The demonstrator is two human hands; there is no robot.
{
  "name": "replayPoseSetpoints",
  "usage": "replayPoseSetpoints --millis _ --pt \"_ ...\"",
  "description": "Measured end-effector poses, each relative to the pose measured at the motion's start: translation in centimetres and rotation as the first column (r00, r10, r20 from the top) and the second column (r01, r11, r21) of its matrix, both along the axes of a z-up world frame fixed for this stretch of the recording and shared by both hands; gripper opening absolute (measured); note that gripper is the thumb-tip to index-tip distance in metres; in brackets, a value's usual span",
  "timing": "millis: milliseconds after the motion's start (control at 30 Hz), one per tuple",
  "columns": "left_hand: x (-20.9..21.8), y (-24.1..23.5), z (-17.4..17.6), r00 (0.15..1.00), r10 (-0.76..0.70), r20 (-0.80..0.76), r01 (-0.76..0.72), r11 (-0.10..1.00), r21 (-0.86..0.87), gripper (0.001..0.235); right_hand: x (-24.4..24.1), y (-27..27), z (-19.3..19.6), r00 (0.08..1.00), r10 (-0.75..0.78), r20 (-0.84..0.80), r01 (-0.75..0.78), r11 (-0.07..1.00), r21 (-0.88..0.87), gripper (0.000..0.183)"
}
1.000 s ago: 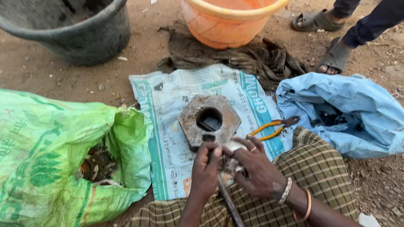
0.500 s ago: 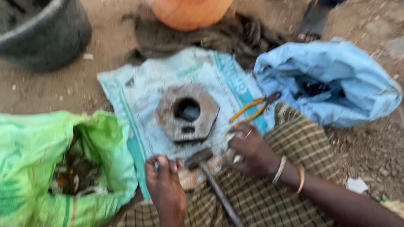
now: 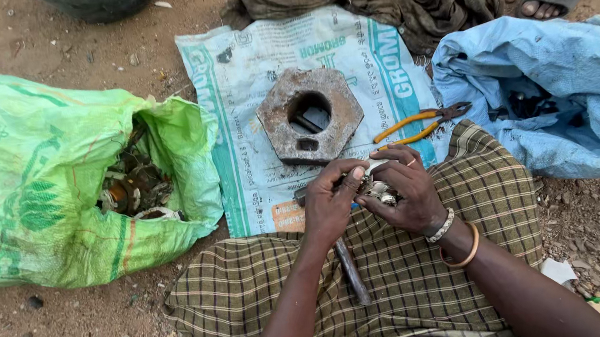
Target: The person sits on the ground and dismantles small electrical components, using a hammer and pliers to break apart plastic casings and extract copper wire coils. They place the extracted coils into a green sack and continue processing additional components.
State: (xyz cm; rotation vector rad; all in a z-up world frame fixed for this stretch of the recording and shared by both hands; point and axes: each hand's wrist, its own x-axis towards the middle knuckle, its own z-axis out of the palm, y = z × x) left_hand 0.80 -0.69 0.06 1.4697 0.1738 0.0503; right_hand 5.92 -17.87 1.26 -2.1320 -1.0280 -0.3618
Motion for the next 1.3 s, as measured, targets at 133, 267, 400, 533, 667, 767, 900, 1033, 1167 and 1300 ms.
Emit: replayPoseSetpoints --millis 133,267,400,533,667,767,900,1033,1167,1300 --pt "0.3 -0.1 -0.7 0.989 0.008 0.145 0.019 0.982 -0.186 0.023 -0.1 -0.2 0.2 0.997 0.031 -0.074 -0.029 0.999 0.018 0.039" --pt "0.3 -0.2 -2.6 0.998 0.053 0.04 -0.035 0.93 -0.366 0.021 -0.2 -0.1 0.1 0.983 0.092 -0.161 -0.09 0.996 0.022 0.035" --pt "0.2 -0.4 -3.7 0.989 0.095 -0.111 -0.123 0.951 -0.282 0.017 0.1 -0.5 -0.5 0.982 0.14 -0.129 -0.141 0.99 -0.001 0.036" --pt "-0.4 4.0 -1.3 0.82 0.212 -0.532 -0.38 0.896 -0.23 0.023 0.7 -1.6 -0.9 0.967 -0.024 -0.255 0.049 0.995 0.089 0.033" --pt "-2.4 9.9 1.8 0.933 0.316 -0.175 -0.33 0.942 -0.058 0.021 1.3 -2.5 -0.5 0.979 -0.066 -0.193 0.097 0.982 0.16 0.027" --pt "-4.0 8.5 1.3 0.932 0.222 -0.288 -0.237 0.971 -0.018 0.026 0.4 -2.1 -0.3 0.986 -0.041 -0.159 0.074 0.974 0.212 0.032" --pt "-3.4 4.3 0.0 0.977 0.109 -0.183 -0.108 0.994 0.016 0.034 0.0 -0.4 -0.3 0.998 -0.015 -0.053 0.022 0.992 0.123 0.031" --pt "-2.1 1.3 1.4 0.989 0.007 -0.146 0.003 0.998 0.067 0.032 -0.2 -0.9 -0.1 0.999 -0.009 -0.042 0.013 0.997 0.076 0.032" --pt "-0.9 0.0 2.7 0.988 -0.066 -0.142 0.083 0.99 0.114 0.032 -0.3 -0.6 -0.2 0.999 0.048 0.009 -0.048 0.999 0.01 0.034" --pt "-0.1 -0.2 0.8 0.99 -0.013 -0.139 0.015 1.0 0.019 0.03 -0.1 -0.2 -0.3 0.997 0.076 -0.013 -0.076 0.997 0.027 0.037"
